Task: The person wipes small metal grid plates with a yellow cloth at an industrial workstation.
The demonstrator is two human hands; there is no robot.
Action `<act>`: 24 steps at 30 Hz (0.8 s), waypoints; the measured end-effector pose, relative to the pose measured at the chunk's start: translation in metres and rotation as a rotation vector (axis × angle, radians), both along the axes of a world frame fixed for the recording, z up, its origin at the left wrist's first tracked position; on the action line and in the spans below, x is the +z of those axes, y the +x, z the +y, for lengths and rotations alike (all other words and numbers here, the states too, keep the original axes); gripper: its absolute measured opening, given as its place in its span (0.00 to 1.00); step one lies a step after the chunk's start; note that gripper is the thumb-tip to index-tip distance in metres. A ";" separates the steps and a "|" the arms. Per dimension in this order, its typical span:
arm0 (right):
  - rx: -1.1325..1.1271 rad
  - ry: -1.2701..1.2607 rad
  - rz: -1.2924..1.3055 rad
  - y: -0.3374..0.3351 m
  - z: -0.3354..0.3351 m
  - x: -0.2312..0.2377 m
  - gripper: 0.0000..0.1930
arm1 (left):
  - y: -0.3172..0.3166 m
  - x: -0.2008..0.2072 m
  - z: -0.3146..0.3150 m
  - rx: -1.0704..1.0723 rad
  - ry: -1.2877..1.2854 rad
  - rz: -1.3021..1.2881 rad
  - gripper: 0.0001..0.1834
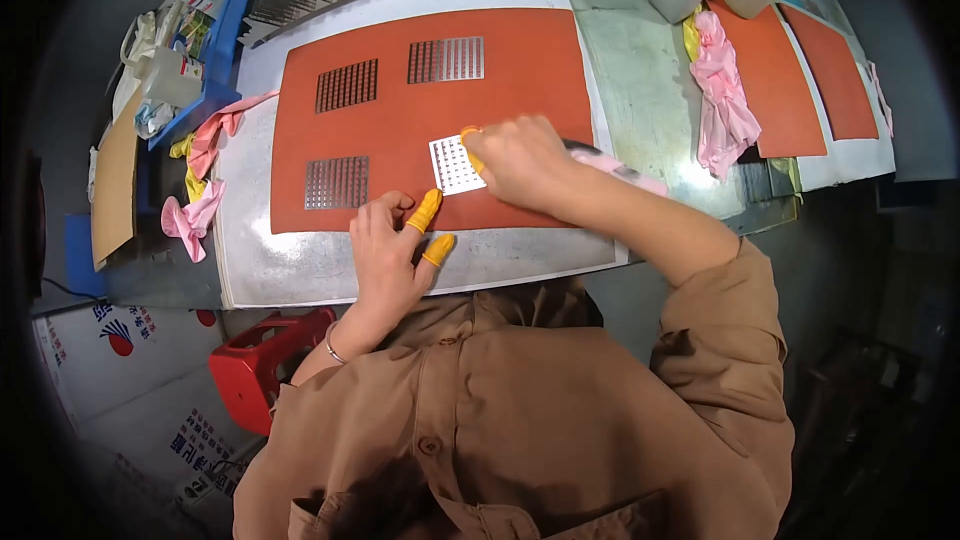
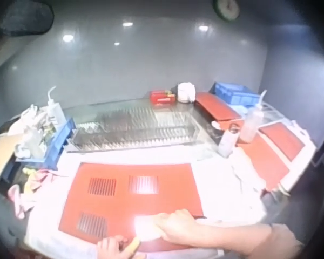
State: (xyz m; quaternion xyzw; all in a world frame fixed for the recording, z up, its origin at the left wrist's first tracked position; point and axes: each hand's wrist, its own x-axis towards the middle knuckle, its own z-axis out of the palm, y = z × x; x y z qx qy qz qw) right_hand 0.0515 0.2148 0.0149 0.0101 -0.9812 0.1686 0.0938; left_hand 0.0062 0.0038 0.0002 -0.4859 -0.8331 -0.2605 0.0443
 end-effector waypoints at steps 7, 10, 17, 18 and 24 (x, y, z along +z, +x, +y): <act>-0.028 0.018 -0.001 -0.007 0.001 -0.001 0.05 | -0.004 0.001 0.001 -0.006 0.023 0.026 0.21; -0.067 0.012 -0.017 0.008 -0.010 -0.001 0.04 | -0.002 -0.002 -0.001 -0.023 0.018 -0.023 0.23; -0.123 0.010 0.090 -0.012 -0.004 -0.002 0.05 | -0.004 0.004 0.000 -0.024 0.032 -0.019 0.25; -0.135 0.023 0.040 -0.003 -0.010 -0.001 0.05 | -0.005 0.002 0.000 -0.035 0.050 -0.004 0.25; -0.203 0.039 0.080 -0.013 -0.007 -0.005 0.05 | -0.005 0.004 0.000 -0.027 0.026 -0.004 0.25</act>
